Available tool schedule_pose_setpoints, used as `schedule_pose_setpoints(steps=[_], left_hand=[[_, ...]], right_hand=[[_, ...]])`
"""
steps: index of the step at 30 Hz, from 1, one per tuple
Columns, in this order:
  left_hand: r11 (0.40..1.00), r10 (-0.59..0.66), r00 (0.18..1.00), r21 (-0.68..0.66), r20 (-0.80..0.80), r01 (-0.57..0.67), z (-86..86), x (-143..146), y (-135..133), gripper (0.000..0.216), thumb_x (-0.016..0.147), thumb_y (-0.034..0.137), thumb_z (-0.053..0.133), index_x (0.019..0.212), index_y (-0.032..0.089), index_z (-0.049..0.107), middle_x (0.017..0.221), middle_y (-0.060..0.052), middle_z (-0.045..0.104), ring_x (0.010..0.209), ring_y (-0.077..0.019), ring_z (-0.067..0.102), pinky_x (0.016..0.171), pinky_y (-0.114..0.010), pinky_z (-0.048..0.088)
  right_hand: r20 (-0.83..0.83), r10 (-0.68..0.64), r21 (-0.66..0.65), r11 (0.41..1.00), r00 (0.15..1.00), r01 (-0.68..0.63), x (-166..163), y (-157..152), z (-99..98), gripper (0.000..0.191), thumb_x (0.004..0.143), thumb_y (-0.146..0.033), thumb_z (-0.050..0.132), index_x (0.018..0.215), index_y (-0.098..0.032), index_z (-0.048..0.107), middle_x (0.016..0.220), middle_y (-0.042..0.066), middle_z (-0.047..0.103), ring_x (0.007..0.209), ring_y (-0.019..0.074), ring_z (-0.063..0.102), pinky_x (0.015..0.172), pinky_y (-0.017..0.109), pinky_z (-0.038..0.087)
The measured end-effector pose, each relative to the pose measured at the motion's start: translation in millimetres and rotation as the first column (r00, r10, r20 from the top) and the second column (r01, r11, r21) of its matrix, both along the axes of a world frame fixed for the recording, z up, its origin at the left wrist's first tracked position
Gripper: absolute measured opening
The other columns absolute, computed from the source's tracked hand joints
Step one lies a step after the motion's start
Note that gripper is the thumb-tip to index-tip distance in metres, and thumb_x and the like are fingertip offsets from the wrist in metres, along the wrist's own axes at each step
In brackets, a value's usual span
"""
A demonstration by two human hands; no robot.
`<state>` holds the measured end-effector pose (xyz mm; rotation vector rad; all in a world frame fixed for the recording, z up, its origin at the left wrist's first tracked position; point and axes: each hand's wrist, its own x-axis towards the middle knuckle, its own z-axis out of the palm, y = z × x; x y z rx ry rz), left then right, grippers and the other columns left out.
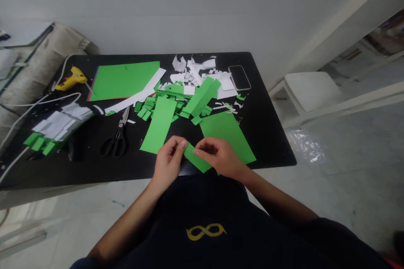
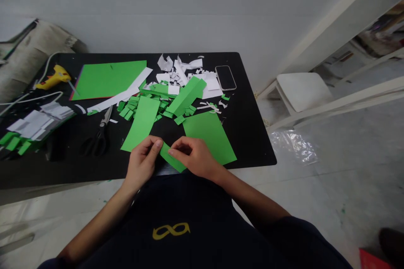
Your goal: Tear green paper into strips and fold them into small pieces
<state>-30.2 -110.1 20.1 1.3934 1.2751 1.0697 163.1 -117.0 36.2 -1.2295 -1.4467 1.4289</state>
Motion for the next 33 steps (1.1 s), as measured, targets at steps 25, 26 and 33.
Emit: schedule_pose_setpoints(steps=[25,26,33], left_hand=[[0.989,-0.048,0.994,-0.136,0.100,0.062,-1.6,-9,13,0.041,0.093,0.055,0.076,0.078,0.018,0.072,0.061,0.001,0.064,0.056,-0.0130,0.058,0.058,-0.024,0.045],[0.985,-0.082,0.992,-0.144,0.098,0.096,-1.7,-7,13,0.041,0.092,0.056,0.077,0.078,0.018,0.071,0.061,0.001,0.063,0.056,-0.0129,0.057,0.057,-0.024,0.045],[0.953,-0.287,0.958,-0.093,0.021,0.288,0.3,2,50,0.032,0.096,0.049,0.073,0.091,0.018,0.071,0.063,0.003,0.059,0.054,-0.0122,0.057,0.054,-0.024,0.045]], right_hand=[[-0.140,0.059,-0.068,0.995,0.988,-0.069,11,3,-0.2,0.021,0.091,-0.031,0.079,0.110,-0.024,0.072,0.101,0.003,0.074,0.097,0.0186,0.074,0.088,0.034,0.060],[-0.148,0.060,-0.070,0.995,0.987,-0.070,10,4,-1.5,0.023,0.091,-0.029,0.079,0.112,-0.024,0.072,0.100,0.002,0.074,0.096,0.0182,0.074,0.088,0.034,0.060],[-0.125,0.100,-0.042,0.994,0.987,-0.106,19,42,-11.7,0.033,0.089,-0.023,0.077,0.122,-0.025,0.070,0.084,-0.002,0.071,0.077,0.0143,0.070,0.072,0.029,0.059]])
